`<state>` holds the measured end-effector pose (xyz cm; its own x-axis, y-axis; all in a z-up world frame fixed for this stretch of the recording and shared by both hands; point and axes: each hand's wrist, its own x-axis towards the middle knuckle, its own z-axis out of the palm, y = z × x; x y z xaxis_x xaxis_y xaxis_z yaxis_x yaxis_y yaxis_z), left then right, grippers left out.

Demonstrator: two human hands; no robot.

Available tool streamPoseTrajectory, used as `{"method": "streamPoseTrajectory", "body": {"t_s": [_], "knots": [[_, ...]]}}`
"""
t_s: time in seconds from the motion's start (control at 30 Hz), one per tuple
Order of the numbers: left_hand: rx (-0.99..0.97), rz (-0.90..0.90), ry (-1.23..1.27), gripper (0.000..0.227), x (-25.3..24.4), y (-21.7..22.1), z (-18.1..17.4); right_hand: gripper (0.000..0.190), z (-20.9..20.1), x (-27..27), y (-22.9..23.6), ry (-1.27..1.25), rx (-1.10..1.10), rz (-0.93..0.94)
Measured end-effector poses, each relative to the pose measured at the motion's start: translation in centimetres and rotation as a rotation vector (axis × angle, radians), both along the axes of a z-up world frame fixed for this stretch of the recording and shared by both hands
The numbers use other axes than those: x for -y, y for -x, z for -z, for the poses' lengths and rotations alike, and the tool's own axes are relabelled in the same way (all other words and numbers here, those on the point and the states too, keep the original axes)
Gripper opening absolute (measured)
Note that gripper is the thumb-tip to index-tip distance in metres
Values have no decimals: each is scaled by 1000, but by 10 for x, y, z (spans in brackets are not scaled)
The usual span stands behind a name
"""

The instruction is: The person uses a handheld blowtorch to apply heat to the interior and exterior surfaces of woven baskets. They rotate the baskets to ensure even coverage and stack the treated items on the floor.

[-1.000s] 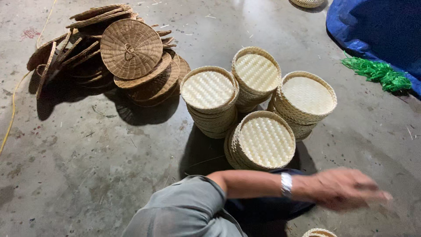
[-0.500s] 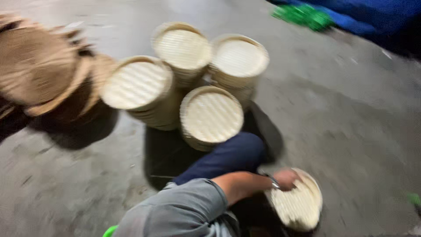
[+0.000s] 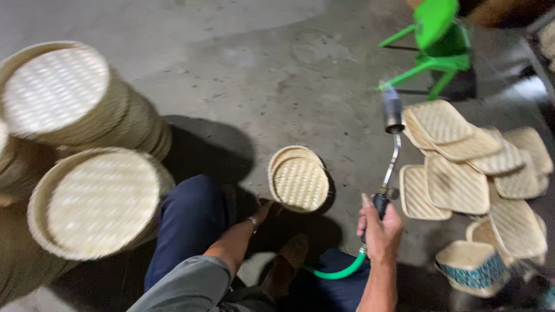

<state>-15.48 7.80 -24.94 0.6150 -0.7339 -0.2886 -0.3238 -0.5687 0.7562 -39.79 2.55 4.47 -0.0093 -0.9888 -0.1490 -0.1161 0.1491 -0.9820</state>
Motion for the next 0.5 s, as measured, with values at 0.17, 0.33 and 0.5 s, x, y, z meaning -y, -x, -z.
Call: {"method": "streamPoseTrajectory", "body": {"t_s": [0.17, 0.33, 0.5], "knots": [[19, 25, -54, 61, 33, 5, 8, 26, 10, 5, 6, -47, -82, 2], [23, 83, 8, 47, 65, 15, 21, 19, 3, 8, -4, -67, -104, 1], [-47, 77, -53, 36, 82, 25, 37, 18, -9, 9, -14, -108, -160, 11]]}}
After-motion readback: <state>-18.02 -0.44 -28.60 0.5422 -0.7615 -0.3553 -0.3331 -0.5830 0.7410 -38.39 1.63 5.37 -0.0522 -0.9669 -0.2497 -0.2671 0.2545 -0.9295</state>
